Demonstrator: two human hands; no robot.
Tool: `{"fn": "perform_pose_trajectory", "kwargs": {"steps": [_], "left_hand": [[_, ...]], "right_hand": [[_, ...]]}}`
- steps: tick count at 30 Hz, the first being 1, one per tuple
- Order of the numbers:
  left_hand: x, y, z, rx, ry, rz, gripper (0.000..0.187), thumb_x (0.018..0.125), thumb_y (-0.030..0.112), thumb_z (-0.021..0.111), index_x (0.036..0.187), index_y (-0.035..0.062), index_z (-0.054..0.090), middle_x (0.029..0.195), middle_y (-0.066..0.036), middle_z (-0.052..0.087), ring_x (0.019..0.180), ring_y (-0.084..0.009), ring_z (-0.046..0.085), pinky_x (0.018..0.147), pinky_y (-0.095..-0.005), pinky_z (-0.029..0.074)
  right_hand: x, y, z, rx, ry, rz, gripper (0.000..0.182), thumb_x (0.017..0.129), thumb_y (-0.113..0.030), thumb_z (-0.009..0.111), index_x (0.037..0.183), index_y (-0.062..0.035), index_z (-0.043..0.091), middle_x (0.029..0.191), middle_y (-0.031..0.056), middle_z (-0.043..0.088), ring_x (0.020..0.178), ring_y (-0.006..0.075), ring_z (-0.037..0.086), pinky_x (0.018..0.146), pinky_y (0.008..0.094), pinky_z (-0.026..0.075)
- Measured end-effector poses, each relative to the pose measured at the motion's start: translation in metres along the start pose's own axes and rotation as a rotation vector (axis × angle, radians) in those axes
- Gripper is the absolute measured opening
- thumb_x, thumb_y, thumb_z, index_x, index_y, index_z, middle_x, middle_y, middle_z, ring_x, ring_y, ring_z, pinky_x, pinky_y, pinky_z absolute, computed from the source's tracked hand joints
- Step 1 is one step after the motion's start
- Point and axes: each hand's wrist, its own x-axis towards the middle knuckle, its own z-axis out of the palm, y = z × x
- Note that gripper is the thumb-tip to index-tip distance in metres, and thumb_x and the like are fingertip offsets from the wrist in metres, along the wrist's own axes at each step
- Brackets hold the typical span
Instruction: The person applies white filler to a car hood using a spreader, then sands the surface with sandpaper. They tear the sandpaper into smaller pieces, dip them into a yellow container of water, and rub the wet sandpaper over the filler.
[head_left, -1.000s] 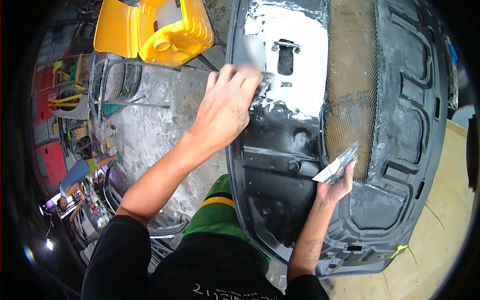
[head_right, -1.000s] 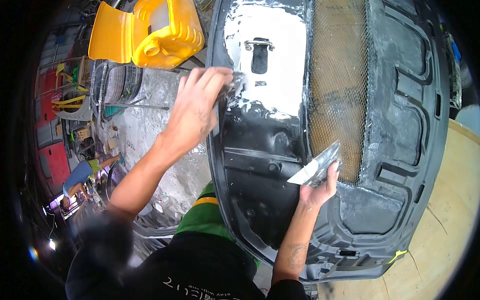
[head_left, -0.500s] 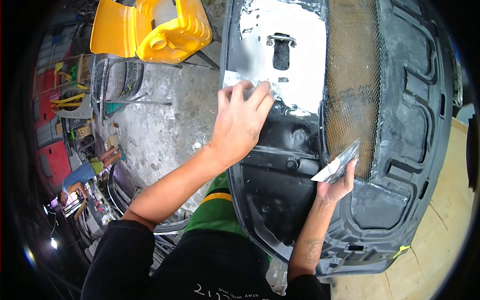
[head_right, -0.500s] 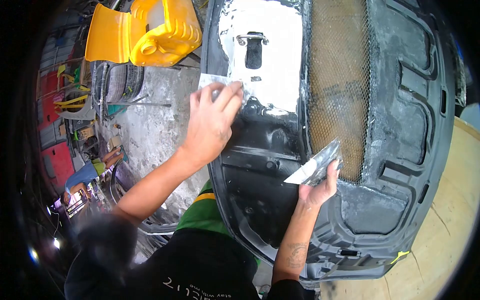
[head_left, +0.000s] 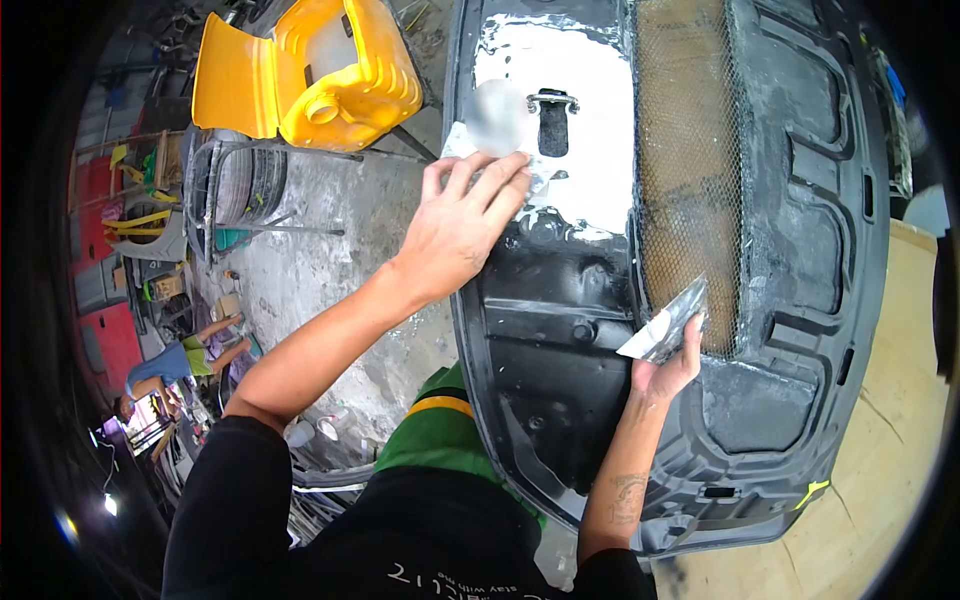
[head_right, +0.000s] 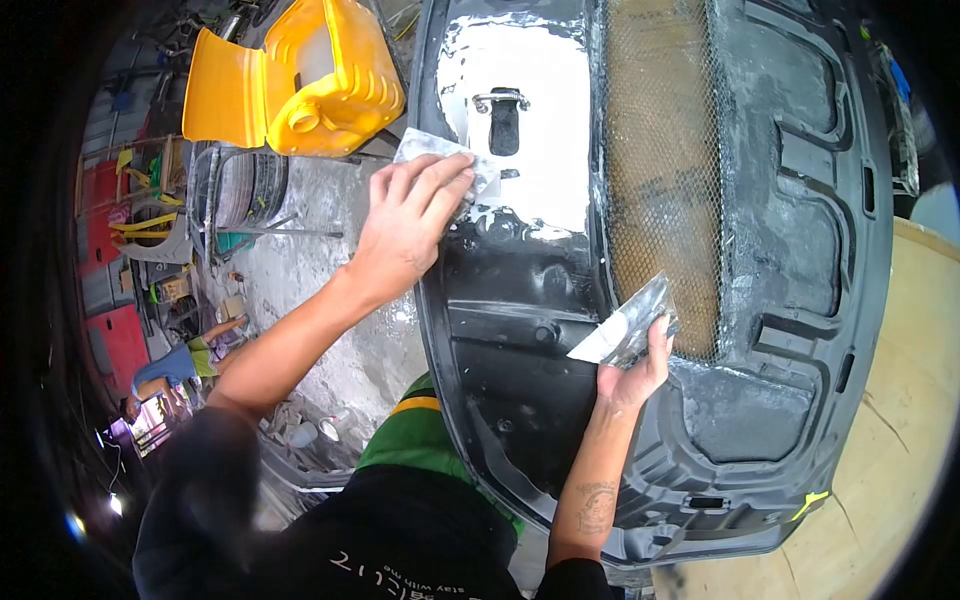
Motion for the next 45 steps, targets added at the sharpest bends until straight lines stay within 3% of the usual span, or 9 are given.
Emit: {"fn": "perform_pose_trajectory", "kwargs": {"steps": [9,13,21,22,27,29,37,39,45], "left_hand": [[-0.028,-0.029,0.024,0.112,-0.230,0.301,0.037,0.082,0.016,0.061,0.119,0.0114,0.060,0.146,-0.008,0.048,0.131,-0.0298,0.045,0.104,-0.0518,0.036],[-0.043,-0.048,-0.017,0.103,-0.335,0.228,0.039,0.082,0.010,0.059,0.121,0.0084,0.058,0.141,-0.007,0.052,0.130,-0.0288,0.047,0.104,-0.0497,0.037],[0.033,-0.052,-0.019,-0.021,-0.100,0.365,0.046,0.084,0.007,0.053,0.130,0.0043,0.055,0.133,-0.009,0.057,0.120,-0.0281,0.053,0.099,-0.0426,0.040],[0.036,-0.049,-0.015,-0.076,-0.060,0.351,0.069,0.065,-0.010,0.057,0.132,0.0063,0.054,0.133,-0.008,0.057,0.120,-0.0299,0.052,0.097,-0.0414,0.041],[0.041,-0.043,-0.002,-0.104,0.002,0.379,0.067,0.064,-0.009,0.059,0.128,0.0091,0.057,0.131,-0.003,0.059,0.118,-0.0290,0.052,0.096,-0.0415,0.041],[0.041,-0.040,0.002,-0.056,-0.004,0.444,0.053,0.074,-0.004,0.059,0.126,0.0064,0.059,0.130,-0.004,0.060,0.117,-0.0269,0.054,0.097,-0.0432,0.040],[0.031,-0.067,0.012,-0.072,-0.001,0.539,0.047,0.076,0.000,0.059,0.122,0.0071,0.063,0.130,-0.002,0.060,0.114,-0.0289,0.054,0.096,-0.0451,0.041],[0.027,-0.076,0.019,-0.083,0.016,0.567,0.069,0.059,-0.005,0.067,0.126,0.0104,0.062,0.133,-0.001,0.060,0.117,-0.0297,0.053,0.096,-0.0453,0.041],[0.022,-0.105,0.012,-0.047,0.042,0.633,0.060,0.064,-0.004,0.063,0.123,0.0085,0.064,0.130,-0.001,0.062,0.116,-0.0277,0.056,0.096,-0.0451,0.041]], "right_hand": [[-0.003,0.001,-0.003,0.016,-0.033,-0.018,0.025,0.099,-0.018,0.060,0.120,-0.0042,0.063,0.106,0.0073,0.071,0.091,0.0184,0.068,0.082,0.0325,0.055],[-0.015,0.003,0.006,0.049,0.033,-0.049,0.022,0.099,-0.019,0.060,0.115,-0.0049,0.063,0.101,0.0075,0.071,0.087,0.0183,0.068,0.079,0.0325,0.054],[-0.076,0.031,0.030,0.085,0.053,-0.168,0.020,0.099,-0.018,0.059,0.110,-0.0021,0.060,0.094,0.0083,0.069,0.075,0.0179,0.064,0.068,0.0312,0.053],[-0.084,0.040,0.032,0.094,0.102,-0.182,0.021,0.099,-0.019,0.059,0.112,-0.0019,0.059,0.093,0.0087,0.068,0.074,0.0182,0.064,0.067,0.0308,0.053],[-0.113,0.074,0.031,0.136,0.151,-0.191,0.025,0.100,-0.019,0.057,0.117,-0.0008,0.057,0.095,0.0096,0.067,0.076,0.0192,0.063,0.067,0.0305,0.053],[-0.122,0.084,0.026,0.152,0.152,-0.212,0.025,0.100,-0.019,0.057,0.118,-0.0011,0.057,0.097,0.0094,0.067,0.077,0.0186,0.063,0.066,0.0301,0.052],[-0.146,0.099,0.037,0.184,0.238,-0.279,0.017,0.100,-0.018,0.057,0.106,-0.0028,0.061,0.084,0.0096,0.067,0.057,0.0164,0.054,0.054,0.0293,0.042],[-0.147,0.108,0.033,0.193,0.214,-0.310,0.018,0.100,-0.019,0.057,0.104,-0.0018,0.061,0.083,0.0114,0.066,0.056,0.0175,0.053,0.049,0.0287,0.042],[-0.151,0.125,0.035,0.216,0.192,-0.316,0.022,0.101,-0.021,0.056,0.103,0.0004,0.061,0.082,0.0138,0.065,0.054,0.0198,0.053,0.042,0.0288,0.042]]}}
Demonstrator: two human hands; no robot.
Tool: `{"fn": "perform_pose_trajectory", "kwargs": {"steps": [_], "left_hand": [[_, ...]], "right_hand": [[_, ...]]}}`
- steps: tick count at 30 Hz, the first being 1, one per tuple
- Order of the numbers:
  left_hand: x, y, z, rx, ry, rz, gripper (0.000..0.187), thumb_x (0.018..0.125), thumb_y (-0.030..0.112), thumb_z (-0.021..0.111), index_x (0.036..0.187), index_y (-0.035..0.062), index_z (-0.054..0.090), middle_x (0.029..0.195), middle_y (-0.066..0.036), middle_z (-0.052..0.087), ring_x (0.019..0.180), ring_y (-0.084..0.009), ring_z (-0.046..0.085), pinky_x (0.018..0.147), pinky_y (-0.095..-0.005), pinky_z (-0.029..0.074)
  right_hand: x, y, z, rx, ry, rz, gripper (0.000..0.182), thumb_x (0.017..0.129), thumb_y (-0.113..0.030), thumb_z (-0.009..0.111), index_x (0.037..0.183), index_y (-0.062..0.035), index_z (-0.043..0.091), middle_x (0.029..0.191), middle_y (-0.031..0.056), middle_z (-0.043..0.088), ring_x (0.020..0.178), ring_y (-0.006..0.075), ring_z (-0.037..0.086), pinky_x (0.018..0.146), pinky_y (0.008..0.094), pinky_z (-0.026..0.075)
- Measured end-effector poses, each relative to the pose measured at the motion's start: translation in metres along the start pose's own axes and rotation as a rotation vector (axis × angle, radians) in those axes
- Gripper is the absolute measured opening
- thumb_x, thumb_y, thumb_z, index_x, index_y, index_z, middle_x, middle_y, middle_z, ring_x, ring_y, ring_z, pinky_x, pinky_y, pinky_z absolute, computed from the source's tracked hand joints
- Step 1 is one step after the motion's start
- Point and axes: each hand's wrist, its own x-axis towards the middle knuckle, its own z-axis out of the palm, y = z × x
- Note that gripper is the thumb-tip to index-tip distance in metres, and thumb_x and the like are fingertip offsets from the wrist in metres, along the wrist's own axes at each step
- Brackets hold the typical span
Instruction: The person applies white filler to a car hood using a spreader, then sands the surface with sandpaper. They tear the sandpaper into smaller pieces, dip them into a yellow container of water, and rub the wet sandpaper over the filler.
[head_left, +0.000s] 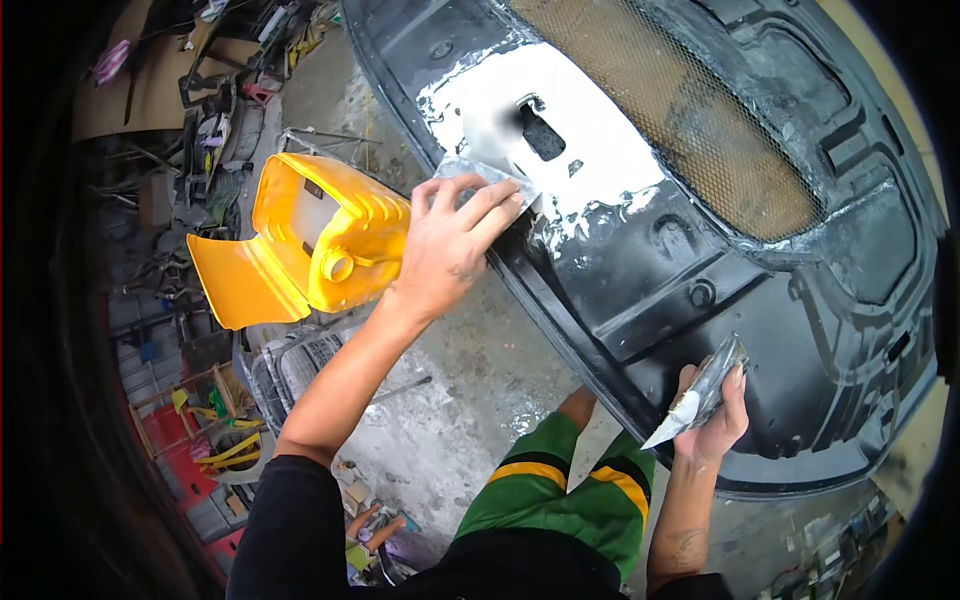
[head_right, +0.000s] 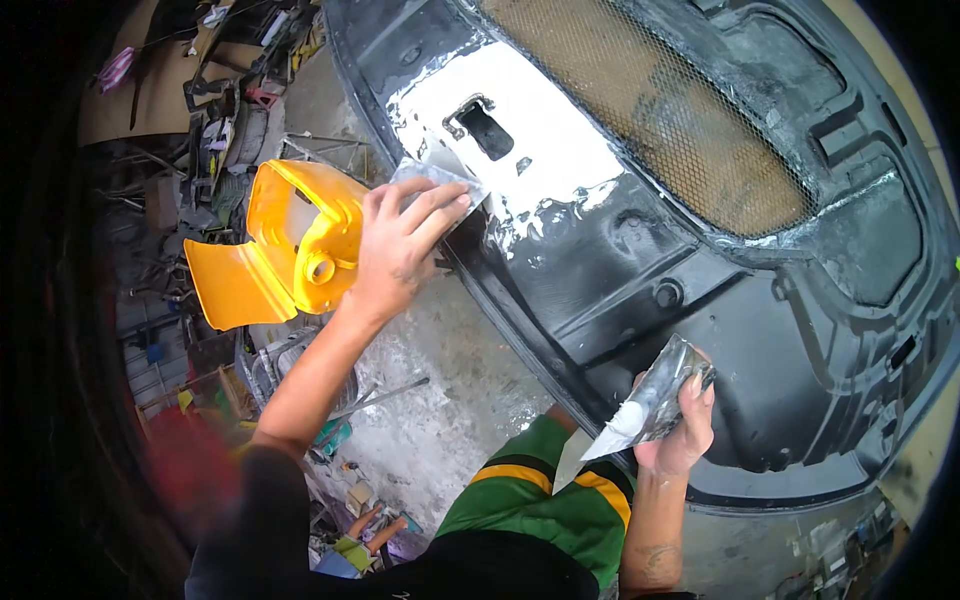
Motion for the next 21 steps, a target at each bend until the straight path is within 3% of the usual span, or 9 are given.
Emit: {"fn": "perform_pose_trajectory", "kwargs": {"steps": [4,10,13,15,17,19,21], "left_hand": [[-0.005,-0.004,-0.007,-0.062,0.056,-0.023,0.056,0.065,-0.007,0.060,0.119,0.0084,0.065,0.126,-0.002,0.065,0.115,-0.0275,0.058,0.096,-0.0435,0.040],[0.041,0.012,-0.013,0.027,0.042,0.085,0.044,0.076,0.003,0.061,0.119,0.0080,0.063,0.128,-0.002,0.063,0.113,-0.0247,0.057,0.095,-0.0449,0.041],[0.052,0.023,-0.009,0.088,0.038,0.142,0.035,0.078,0.006,0.061,0.114,0.0074,0.063,0.124,-0.003,0.062,0.112,-0.0252,0.056,0.095,-0.0445,0.041],[0.055,0.032,-0.006,0.123,0.019,0.120,0.035,0.078,0.006,0.061,0.113,0.0071,0.063,0.124,-0.003,0.061,0.112,-0.0259,0.055,0.094,-0.0445,0.041],[0.057,0.038,-0.003,0.163,0.000,0.098,0.035,0.078,0.006,0.061,0.113,0.0067,0.063,0.124,-0.003,0.060,0.112,-0.0267,0.055,0.094,-0.0446,0.042],[0.057,0.041,0.000,0.203,-0.057,0.060,0.050,0.074,-0.001,0.059,0.123,0.0074,0.063,0.131,-0.002,0.060,0.113,-0.0261,0.054,0.094,-0.0423,0.041],[0.053,0.040,-0.001,0.187,-0.090,0.091,0.049,0.074,0.000,0.059,0.122,0.0072,0.063,0.131,-0.001,0.060,0.113,-0.0260,0.054,0.095,-0.0425,0.042]], "right_hand": [[-0.009,0.007,0.004,-0.027,0.043,-0.001,0.022,0.101,-0.022,0.056,0.102,0.0001,0.061,0.082,0.0126,0.066,0.054,0.0192,0.053,0.044,0.0294,0.042],[-0.013,0.010,0.011,-0.048,0.030,0.001,0.020,0.101,-0.022,0.057,0.103,-0.0028,0.062,0.082,0.0075,0.066,0.054,0.0164,0.053,0.053,0.0317,0.042],[-0.016,0.017,0.005,-0.040,0.054,-0.004,0.024,0.099,-0.021,0.057,0.115,-0.0017,0.059,0.085,0.0065,0.065,0.058,0.0165,0.056,0.056,0.0316,0.046],[-0.018,0.019,0.002,-0.027,0.113,-0.013,0.028,0.099,-0.020,0.057,0.119,-0.0012,0.058,0.086,0.0062,0.065,0.060,0.0164,0.058,0.057,0.0316,0.047],[-0.017,0.017,-0.006,-0.034,0.037,0.005,0.034,0.097,-0.020,0.058,0.126,-0.0003,0.055,0.087,0.0056,0.065,0.062,0.0163,0.060,0.060,0.0320,0.049],[-0.017,0.016,-0.011,-0.025,0.025,0.008,0.034,0.097,-0.020,0.058,0.125,-0.0001,0.055,0.088,0.0056,0.065,0.063,0.0163,0.060,0.060,0.0322,0.049],[-0.016,0.017,-0.017,-0.033,0.001,0.009,0.036,0.097,-0.021,0.059,0.125,0.0001,0.054,0.090,0.0058,0.065,0.064,0.0166,0.060,0.059,0.0319,0.049]]}}
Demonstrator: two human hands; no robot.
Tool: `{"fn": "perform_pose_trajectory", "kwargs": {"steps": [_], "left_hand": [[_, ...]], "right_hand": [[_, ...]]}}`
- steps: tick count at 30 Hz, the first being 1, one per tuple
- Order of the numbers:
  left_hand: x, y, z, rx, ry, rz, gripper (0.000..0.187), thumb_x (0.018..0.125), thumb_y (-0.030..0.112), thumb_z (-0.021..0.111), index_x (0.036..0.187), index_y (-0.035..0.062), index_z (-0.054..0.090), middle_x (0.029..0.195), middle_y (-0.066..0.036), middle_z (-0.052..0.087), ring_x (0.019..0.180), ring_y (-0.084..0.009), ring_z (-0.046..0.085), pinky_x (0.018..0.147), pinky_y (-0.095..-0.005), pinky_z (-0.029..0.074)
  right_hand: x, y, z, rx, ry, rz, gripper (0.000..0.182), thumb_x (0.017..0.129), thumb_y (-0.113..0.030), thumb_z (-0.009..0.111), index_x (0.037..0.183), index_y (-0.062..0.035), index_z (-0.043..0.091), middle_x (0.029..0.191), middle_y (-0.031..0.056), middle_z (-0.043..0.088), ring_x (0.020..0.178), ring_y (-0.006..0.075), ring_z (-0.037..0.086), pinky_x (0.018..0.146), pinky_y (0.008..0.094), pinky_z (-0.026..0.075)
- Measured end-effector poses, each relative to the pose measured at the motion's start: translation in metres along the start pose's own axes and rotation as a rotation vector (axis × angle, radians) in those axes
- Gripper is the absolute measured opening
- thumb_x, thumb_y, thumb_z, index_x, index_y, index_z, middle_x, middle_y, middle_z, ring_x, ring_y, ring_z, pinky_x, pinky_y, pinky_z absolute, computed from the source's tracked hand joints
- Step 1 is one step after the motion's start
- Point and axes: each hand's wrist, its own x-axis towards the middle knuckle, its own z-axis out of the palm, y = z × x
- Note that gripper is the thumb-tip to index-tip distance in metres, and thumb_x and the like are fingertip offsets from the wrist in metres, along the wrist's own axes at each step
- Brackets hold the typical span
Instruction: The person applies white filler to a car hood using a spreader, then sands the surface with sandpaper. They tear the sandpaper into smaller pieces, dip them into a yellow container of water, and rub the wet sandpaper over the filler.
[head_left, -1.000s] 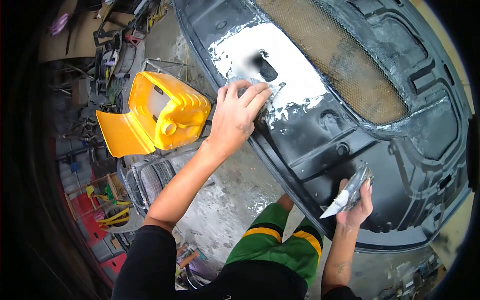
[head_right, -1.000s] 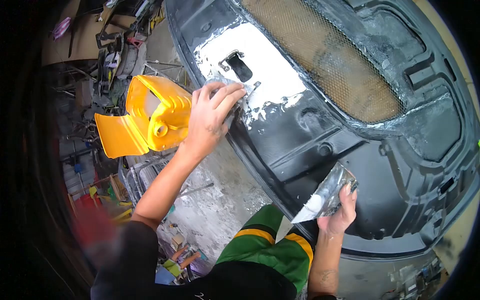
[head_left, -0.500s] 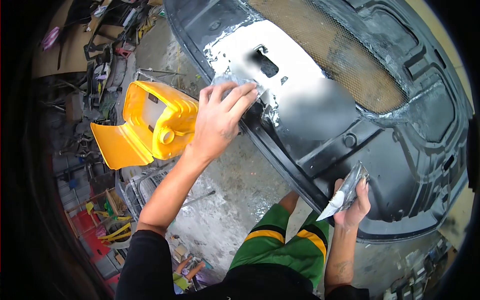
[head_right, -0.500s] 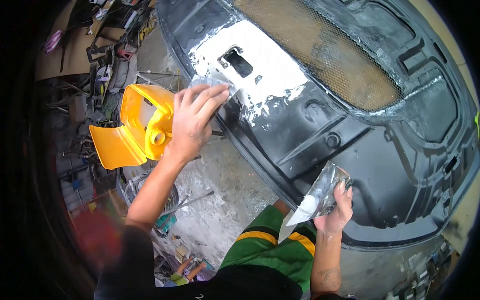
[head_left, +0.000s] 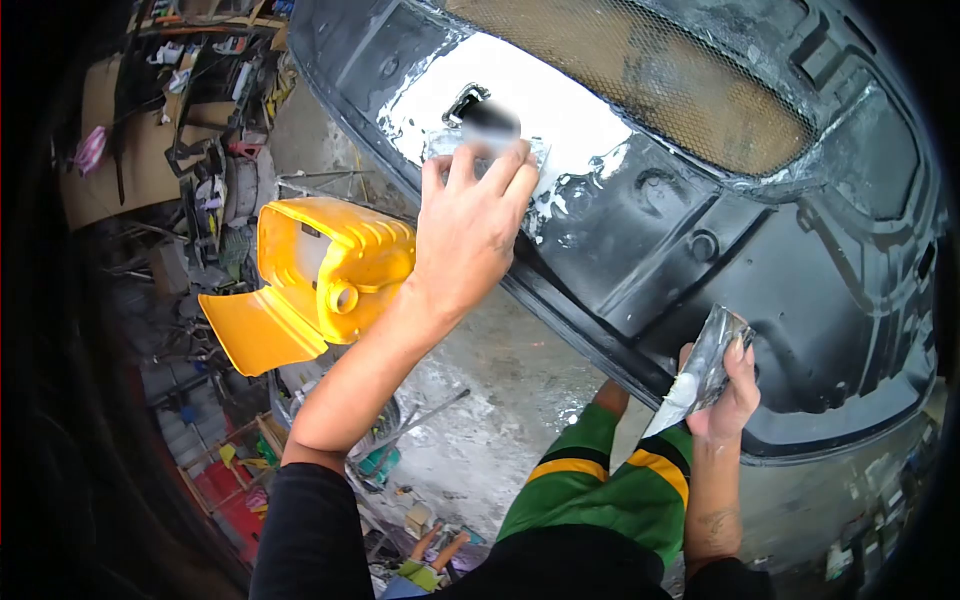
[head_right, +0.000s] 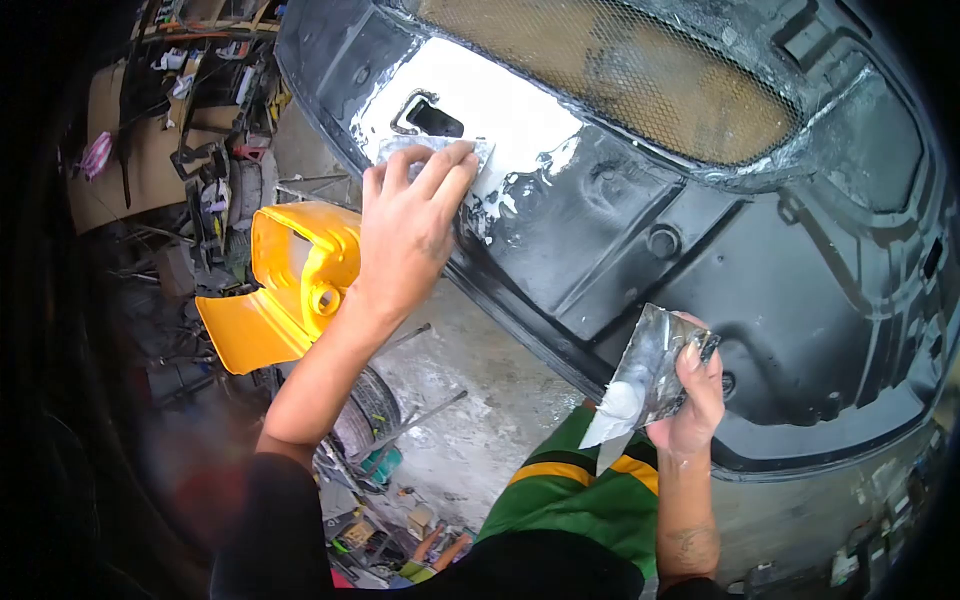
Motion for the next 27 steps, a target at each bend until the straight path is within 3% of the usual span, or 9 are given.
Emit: {"fn": "perform_pose_trajectory", "kwargs": {"steps": [11,14,16,19,22,26,27], "left_hand": [[-0.033,-0.022,-0.027,-0.051,-0.185,0.251,0.039,0.077,0.012,0.063,0.115,0.0062,0.064,0.129,-0.004,0.060,0.114,-0.0261,0.055,0.096,-0.0447,0.042],[-0.047,-0.029,-0.038,-0.056,-0.154,0.145,0.043,0.076,0.010,0.062,0.119,0.0060,0.063,0.130,-0.003,0.061,0.114,-0.0259,0.055,0.097,-0.0445,0.041],[-0.042,-0.024,-0.040,-0.043,-0.132,0.115,0.044,0.077,0.009,0.061,0.121,0.0058,0.063,0.131,-0.003,0.060,0.114,-0.0262,0.055,0.097,-0.0444,0.041],[-0.021,-0.011,-0.029,-0.030,-0.029,0.085,0.043,0.079,0.008,0.059,0.122,0.0053,0.061,0.130,-0.004,0.060,0.112,-0.0266,0.055,0.096,-0.0441,0.042],[-0.003,0.002,-0.024,0.019,0.021,0.083,0.034,0.080,0.007,0.059,0.114,0.0057,0.062,0.123,-0.004,0.061,0.108,-0.0261,0.056,0.092,-0.0434,0.042],[0.006,0.010,-0.019,0.058,-0.012,0.111,0.031,0.079,0.008,0.061,0.110,0.0062,0.062,0.121,-0.004,0.062,0.107,-0.0262,0.056,0.091,-0.0426,0.042],[0.006,0.011,-0.018,0.054,-0.057,0.114,0.038,0.077,0.003,0.059,0.115,0.0057,0.062,0.124,-0.005,0.063,0.109,-0.0266,0.056,0.093,-0.0417,0.042]], "right_hand": [[-0.003,-0.004,0.001,0.036,-0.015,0.008,0.039,0.097,-0.020,0.059,0.130,0.0009,0.052,0.096,0.0078,0.065,0.075,0.0180,0.065,0.069,0.0330,0.055],[-0.009,-0.005,-0.002,0.061,0.022,0.002,0.039,0.097,-0.019,0.059,0.130,0.0011,0.052,0.098,0.0090,0.066,0.077,0.0189,0.067,0.072,0.0331,0.056],[-0.009,-0.005,-0.010,0.047,-0.075,0.039,0.041,0.095,-0.020,0.063,0.127,0.0045,0.055,0.109,0.0127,0.067,0.094,0.0194,0.067,0.084,0.0333,0.055],[-0.013,-0.007,-0.009,0.038,-0.082,0.050,0.041,0.095,-0.020,0.064,0.126,0.0043,0.056,0.109,0.0124,0.067,0.095,0.0196,0.067,0.085,0.0334,0.055],[-0.017,-0.010,-0.006,0.031,-0.090,0.028,0.040,0.095,-0.020,0.064,0.125,0.0037,0.057,0.109,0.0122,0.068,0.095,0.0193,0.067,0.086,0.0333,0.055],[-0.021,-0.008,-0.012,0.011,-0.046,0.020,0.039,0.095,-0.021,0.064,0.124,0.0040,0.057,0.108,0.0117,0.068,0.095,0.0191,0.067,0.086,0.0328,0.055],[-0.021,-0.008,-0.014,0.023,-0.045,0.016,0.039,0.095,-0.021,0.064,0.124,0.0040,0.057,0.108,0.0117,0.068,0.095,0.0191,0.067,0.086,0.0328,0.055]]}}
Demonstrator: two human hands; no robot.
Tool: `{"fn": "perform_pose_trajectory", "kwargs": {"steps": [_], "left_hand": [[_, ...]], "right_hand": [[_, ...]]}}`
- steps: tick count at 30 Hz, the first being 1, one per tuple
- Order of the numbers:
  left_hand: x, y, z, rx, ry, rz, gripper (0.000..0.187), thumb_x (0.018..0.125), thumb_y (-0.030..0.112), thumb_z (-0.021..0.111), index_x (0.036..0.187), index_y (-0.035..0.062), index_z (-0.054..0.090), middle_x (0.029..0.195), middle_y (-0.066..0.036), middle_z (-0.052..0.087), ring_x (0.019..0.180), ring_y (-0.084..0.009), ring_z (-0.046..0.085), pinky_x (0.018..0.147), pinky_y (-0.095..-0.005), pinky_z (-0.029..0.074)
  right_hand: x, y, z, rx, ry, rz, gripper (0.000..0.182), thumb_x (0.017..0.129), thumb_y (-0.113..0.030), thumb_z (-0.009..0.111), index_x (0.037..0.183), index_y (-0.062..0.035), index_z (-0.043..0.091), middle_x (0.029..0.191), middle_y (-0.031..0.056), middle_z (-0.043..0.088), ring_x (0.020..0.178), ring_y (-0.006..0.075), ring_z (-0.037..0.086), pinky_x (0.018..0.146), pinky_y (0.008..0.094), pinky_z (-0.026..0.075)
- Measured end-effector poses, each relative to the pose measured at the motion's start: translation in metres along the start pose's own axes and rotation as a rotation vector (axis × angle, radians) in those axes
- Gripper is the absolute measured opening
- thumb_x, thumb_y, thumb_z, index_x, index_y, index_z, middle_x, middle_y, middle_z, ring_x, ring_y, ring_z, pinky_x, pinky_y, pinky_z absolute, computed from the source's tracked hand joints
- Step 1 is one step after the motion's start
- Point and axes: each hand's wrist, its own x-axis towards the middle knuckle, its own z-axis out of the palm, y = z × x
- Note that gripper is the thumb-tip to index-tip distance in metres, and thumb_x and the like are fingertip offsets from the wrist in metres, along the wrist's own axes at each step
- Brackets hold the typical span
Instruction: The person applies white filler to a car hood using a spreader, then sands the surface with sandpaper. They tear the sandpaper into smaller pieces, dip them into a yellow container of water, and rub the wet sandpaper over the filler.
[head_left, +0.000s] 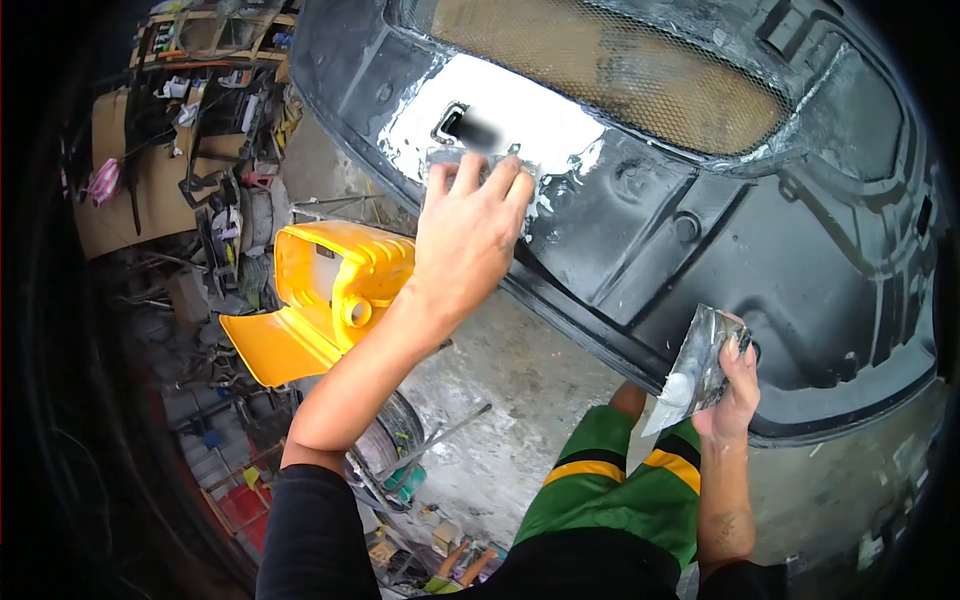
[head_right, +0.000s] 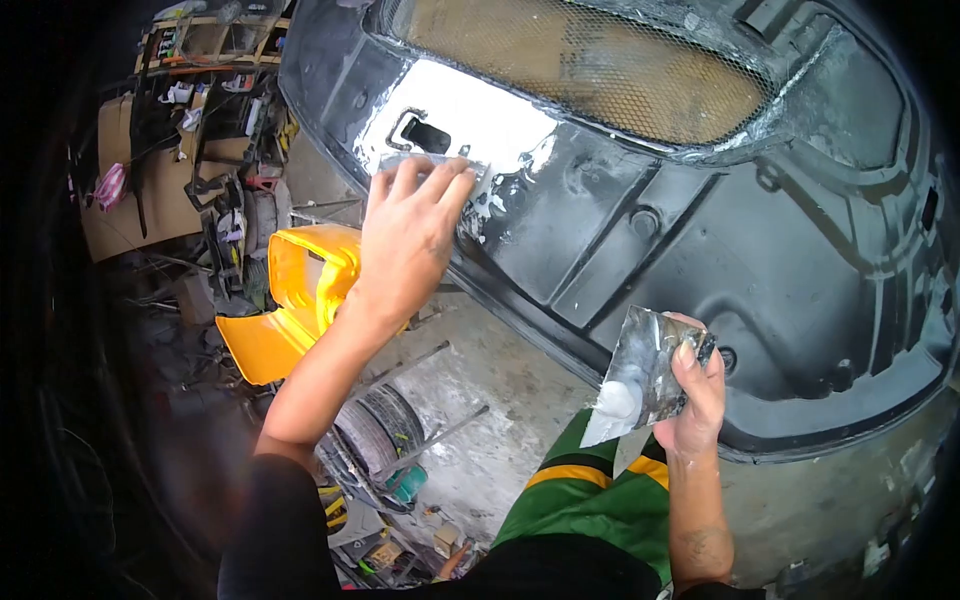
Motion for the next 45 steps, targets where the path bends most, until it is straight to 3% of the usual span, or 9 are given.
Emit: {"fn": "perform_pose_trajectory", "kwargs": {"steps": [8,10,15,20,25,30,33,40,45], "left_hand": [[-0.042,-0.016,-0.039,-0.224,-0.277,0.022,0.043,0.072,-0.007,0.056,0.111,0.0042,0.067,0.114,-0.006,0.070,0.102,-0.0272,0.060,0.090,-0.0381,0.046],[-0.072,-0.016,-0.060,-0.344,-0.150,-0.048,0.044,0.068,-0.012,0.053,0.107,0.0031,0.068,0.110,-0.008,0.072,0.101,-0.0271,0.063,0.088,-0.0362,0.047],[-0.143,0.035,-0.114,-1.282,0.278,-0.358,0.067,0.058,-0.017,0.037,0.119,-0.0012,0.060,0.128,-0.021,0.060,0.124,-0.0335,0.057,0.108,-0.0409,0.043],[-0.184,0.105,-0.143,-1.421,0.490,-0.360,0.070,0.060,-0.021,0.047,0.125,0.0012,0.055,0.136,-0.020,0.053,0.127,-0.0398,0.051,0.109,-0.0460,0.042],[-0.198,0.093,-0.145,-1.067,0.478,-0.296,0.069,0.063,-0.018,0.057,0.126,0.0098,0.055,0.136,-0.016,0.054,0.124,-0.0413,0.051,0.103,-0.0508,0.043],[-0.207,0.085,-0.126,-0.984,0.443,-0.357,0.067,0.058,-0.013,0.058,0.122,0.0080,0.057,0.137,-0.015,0.052,0.128,-0.0407,0.047,0.104,-0.0514,0.039],[-0.200,0.083,-0.134,-0.896,0.186,-0.431,0.063,0.060,-0.017,0.051,0.118,0.0056,0.058,0.133,-0.015,0.055,0.123,-0.0369,0.052,0.104,-0.0484,0.040],[-0.171,0.022,-0.142,-1.096,0.325,-0.770,0.069,0.062,-0.020,0.038,0.124,0.0030,0.058,0.117,-0.017,0.063,0.110,-0.0369,0.060,0.098,-0.0391,0.048],[-0.107,-0.022,-0.186,-0.946,0.250,-0.422,0.052,0.065,-0.018,0.043,0.110,0.0019,0.060,0.103,-0.016,0.064,0.099,-0.0373,0.061,0.087,-0.0425,0.050]], "right_hand": [[-0.002,-0.001,0.007,0.030,-0.026,0.031,0.035,0.096,-0.017,0.062,0.124,0.0042,0.058,0.110,0.0120,0.069,0.098,0.0191,0.067,0.089,0.0336,0.054],[-0.009,0.001,0.017,0.012,-0.011,0.043,0.036,0.096,-0.016,0.064,0.125,0.0032,0.058,0.113,0.0123,0.069,0.100,0.0201,0.067,0.091,0.0350,0.054],[-0.036,0.004,0.079,0.046,0.099,0.174,0.032,0.095,-0.017,0.067,0.124,-0.0043,0.059,0.112,0.0076,0.068,0.100,0.0199,0.067,0.089,0.0377,0.056],[-0.079,0.023,0.144,0.004,-0.006,0.209,0.035,0.098,-0.022,0.063,0.129,-0.0063,0.057,0.115,0.0053,0.066,0.107,0.0190,0.064,0.095,0.0399,0.052],[-0.093,0.018,0.173,-0.002,-0.098,0.231,0.035,0.101,-0.020,0.061,0.132,-0.0033,0.058,0.122,0.0061,0.064,0.112,0.0182,0.062,0.098,0.0361,0.050],[-0.081,0.014,0.178,-0.091,-0.103,0.248,0.037,0.100,-0.021,0.064,0.129,0.0001,0.059,0.121,0.0068,0.065,0.109,0.0167,0.063,0.095,0.0338,0.051],[-0.072,0.001,0.189,-0.107,-0.140,0.294,0.037,0.099,-0.022,0.064,0.130,-0.0015,0.058,0.119,0.0076,0.066,0.108,0.0183,0.064,0.094,0.0369,0.053],[-0.027,-0.039,0.223,-0.534,-0.294,0.077,0.037,0.100,-0.022,0.063,0.125,0.0050,0.064,0.111,0.0075,0.070,0.099,0.0120,0.063,0.093,0.0283,0.049],[-0.014,-0.056,0.236,-0.920,-0.349,-0.127,0.033,0.101,-0.021,0.061,0.122,0.0033,0.067,0.111,0.0084,0.072,0.100,0.0118,0.062,0.093,0.0267,0.048]]}}
